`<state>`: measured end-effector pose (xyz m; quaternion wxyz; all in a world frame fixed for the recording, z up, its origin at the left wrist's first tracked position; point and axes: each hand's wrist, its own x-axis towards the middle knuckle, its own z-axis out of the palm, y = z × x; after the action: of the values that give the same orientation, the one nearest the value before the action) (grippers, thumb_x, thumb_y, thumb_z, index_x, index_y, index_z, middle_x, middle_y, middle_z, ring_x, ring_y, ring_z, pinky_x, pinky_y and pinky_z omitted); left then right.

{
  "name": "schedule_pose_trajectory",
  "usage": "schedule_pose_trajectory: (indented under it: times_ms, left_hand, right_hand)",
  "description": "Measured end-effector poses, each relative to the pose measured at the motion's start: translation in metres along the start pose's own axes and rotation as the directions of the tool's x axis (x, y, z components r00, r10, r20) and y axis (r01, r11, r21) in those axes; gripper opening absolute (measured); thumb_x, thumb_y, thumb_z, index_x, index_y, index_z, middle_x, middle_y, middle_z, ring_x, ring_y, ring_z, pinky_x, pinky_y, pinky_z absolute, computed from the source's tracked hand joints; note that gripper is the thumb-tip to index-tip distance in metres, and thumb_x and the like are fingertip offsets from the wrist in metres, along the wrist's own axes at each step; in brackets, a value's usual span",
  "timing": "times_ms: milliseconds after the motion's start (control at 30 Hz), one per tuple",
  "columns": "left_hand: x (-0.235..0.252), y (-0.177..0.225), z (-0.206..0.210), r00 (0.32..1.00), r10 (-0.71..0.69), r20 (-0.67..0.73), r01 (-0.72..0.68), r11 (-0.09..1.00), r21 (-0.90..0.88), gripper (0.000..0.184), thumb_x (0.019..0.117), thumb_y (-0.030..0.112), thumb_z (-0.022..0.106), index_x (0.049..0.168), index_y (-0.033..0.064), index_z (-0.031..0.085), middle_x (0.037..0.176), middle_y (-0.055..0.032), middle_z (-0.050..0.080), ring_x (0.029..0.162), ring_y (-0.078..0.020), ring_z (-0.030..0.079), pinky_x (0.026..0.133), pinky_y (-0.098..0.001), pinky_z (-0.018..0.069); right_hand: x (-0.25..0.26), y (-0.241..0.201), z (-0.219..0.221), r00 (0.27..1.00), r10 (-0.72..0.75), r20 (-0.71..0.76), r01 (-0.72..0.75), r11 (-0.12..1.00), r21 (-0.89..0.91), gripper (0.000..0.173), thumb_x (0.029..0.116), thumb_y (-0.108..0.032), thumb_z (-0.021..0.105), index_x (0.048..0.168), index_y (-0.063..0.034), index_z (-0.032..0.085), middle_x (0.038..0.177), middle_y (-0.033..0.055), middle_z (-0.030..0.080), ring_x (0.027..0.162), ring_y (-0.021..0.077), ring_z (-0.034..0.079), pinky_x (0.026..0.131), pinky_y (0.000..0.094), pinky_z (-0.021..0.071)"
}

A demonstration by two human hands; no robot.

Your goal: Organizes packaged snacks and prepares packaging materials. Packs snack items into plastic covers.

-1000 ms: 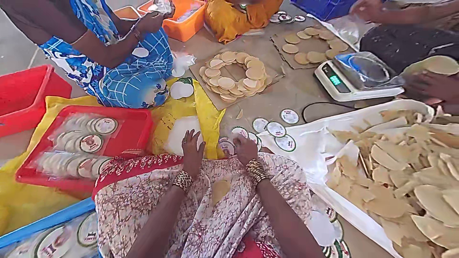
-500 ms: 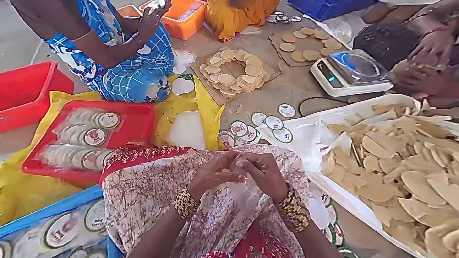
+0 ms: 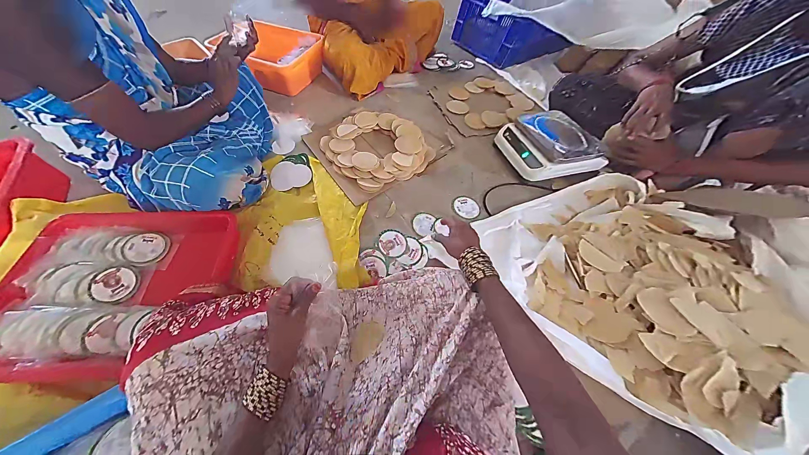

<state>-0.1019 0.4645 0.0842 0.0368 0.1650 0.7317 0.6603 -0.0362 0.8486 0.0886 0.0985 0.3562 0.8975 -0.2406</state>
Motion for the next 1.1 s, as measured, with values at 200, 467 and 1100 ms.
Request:
schedule_pose_trajectory:
  times_ms: [200,467,1100]
  left_hand:
    - [0.01,-0.019,0.01,0.985,-0.171,-0.021,0.164,0.967,-0.194,0.007,0.0946,0.007,0.063,0.093,0.0086,0.07,0.076,0.0049,0.07,0.059,-0.0004,0.059,0.052,-0.0155,0.0467]
    - [0.021,-0.023,0.021,0.946,-0.324,-0.025,0.298,0.896,-0.33,0.009,0.0948,0.004,0.061,0.094,0.0076,0.069,0.079,0.001,0.07,0.065,-0.0038,0.063,0.056,-0.0166,0.0508]
    - [0.018,-0.029,0.031,0.854,-0.507,0.12,0.491,0.705,-0.512,0.015,0.0928,-0.001,0.064,0.093,0.013,0.068,0.08,0.0054,0.07,0.068,-0.0012,0.063,0.064,-0.0195,0.0541]
  right_hand:
    - [0.048,0.011,0.026,0.988,0.124,0.092,-0.097,0.962,-0.257,0.06,0.0949,-0.02,0.064,0.147,0.0039,0.047,0.147,0.0299,0.05,0.137,0.0474,0.047,0.107,0.0634,0.0412]
    - [0.045,0.027,0.01,0.889,0.296,-0.349,-0.172,0.923,0.344,0.032,0.106,-0.021,0.054,0.12,0.0016,0.072,0.119,0.0253,0.07,0.118,0.039,0.064,0.105,0.0566,0.0435]
    - [0.221,-0.195,0.024,0.852,-0.454,-0.261,0.414,0.889,-0.195,0.032,0.1061,-0.008,0.047,0.127,0.0043,0.067,0.135,0.0256,0.064,0.128,0.0424,0.06,0.107,0.0593,0.0446]
